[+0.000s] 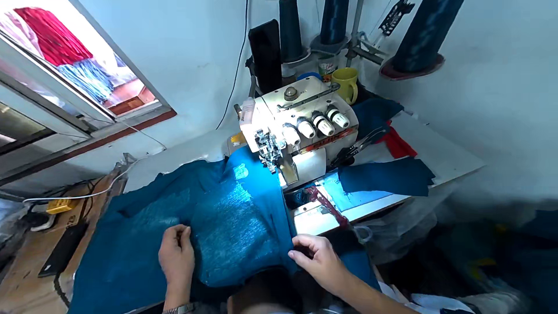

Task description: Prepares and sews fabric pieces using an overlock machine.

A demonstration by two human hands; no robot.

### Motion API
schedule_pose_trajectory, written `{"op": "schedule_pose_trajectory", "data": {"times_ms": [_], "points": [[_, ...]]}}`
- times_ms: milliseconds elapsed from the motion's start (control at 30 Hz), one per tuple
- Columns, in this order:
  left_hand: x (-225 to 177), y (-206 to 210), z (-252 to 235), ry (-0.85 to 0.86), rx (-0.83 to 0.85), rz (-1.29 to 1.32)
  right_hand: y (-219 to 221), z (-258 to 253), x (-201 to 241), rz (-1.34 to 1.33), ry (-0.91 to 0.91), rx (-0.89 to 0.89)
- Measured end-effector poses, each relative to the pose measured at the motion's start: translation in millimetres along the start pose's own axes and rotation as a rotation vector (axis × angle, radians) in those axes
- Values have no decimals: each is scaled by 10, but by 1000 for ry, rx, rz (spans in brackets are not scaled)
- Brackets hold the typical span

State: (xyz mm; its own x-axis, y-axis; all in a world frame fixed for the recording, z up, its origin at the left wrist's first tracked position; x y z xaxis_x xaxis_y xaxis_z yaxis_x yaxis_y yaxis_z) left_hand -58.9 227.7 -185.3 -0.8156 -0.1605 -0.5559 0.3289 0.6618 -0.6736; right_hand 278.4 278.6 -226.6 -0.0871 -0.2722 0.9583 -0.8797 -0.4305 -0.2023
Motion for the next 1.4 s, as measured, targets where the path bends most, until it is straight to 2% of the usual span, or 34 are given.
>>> {"op": "schedule_pose_trajectory", "data": {"times_ms": [167, 333, 433, 533, 633, 700, 767, 833, 900, 967, 1067, 1133, 1167, 1267, 1400], "points": [[-4, 3, 24, 3, -13, -31, 16, 242, 3, 306, -48, -220], [11, 3, 19, 19, -26, -21, 100, 302, 34, 358, -145, -328], [11, 3, 22, 9, -23, -25, 108, 316, -56, 367, -149, -357], [23, 12, 22, 3, -18, -32, 81, 325, -114, 507, -147, -387], [34, 14, 25, -3, -8, -33, 16, 409, -238, 581, -27, -263], [46, 21, 18, 2, -11, -24, -96, 512, -395, 482, 187, -64], [26, -6, 25, 19, -55, -32, -263, 627, -519, 373, 318, 18], [-127, -111, 102, 66, -147, -54, -433, 695, -503, 224, 267, -14], [-498, -167, 257, 198, -189, -74, -561, 680, -404, -42, 234, -8], [-976, -44, 584, 382, -91, 0, -604, 680, -323, -378, 309, 4], [-1529, 389, 1253, 644, 218, 225, -596, 657, -209, -765, 444, -9], [-1658, 709, 1617, 786, 335, 235, -590, 658, -207, -900, 585, -113], [-1667, 838, 1738, 830, 342, 220, -581, 668, -222, -948, 663, -183], [-1707, 991, 1901, 861, 323, 220, -513, 703, -248, -990, 875, -374], [-1880, 868, 1774, 804, 388, 377, -494, 744, -325, -943, 895, -371]]}}
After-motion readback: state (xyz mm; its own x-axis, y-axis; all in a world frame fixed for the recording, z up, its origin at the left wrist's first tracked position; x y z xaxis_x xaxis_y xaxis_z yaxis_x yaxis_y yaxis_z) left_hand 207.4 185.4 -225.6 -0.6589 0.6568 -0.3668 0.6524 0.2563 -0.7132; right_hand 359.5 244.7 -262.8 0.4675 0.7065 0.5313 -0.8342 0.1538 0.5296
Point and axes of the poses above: each hand's wrist, its own z-axis away from the middle knuckle, its own y-axis out of the palm, x = y × z, the point moved 6 cm from there along -z, towards the middle knuckle, and after that the axes turned 5 degrees about z, right-handed, at the moved point
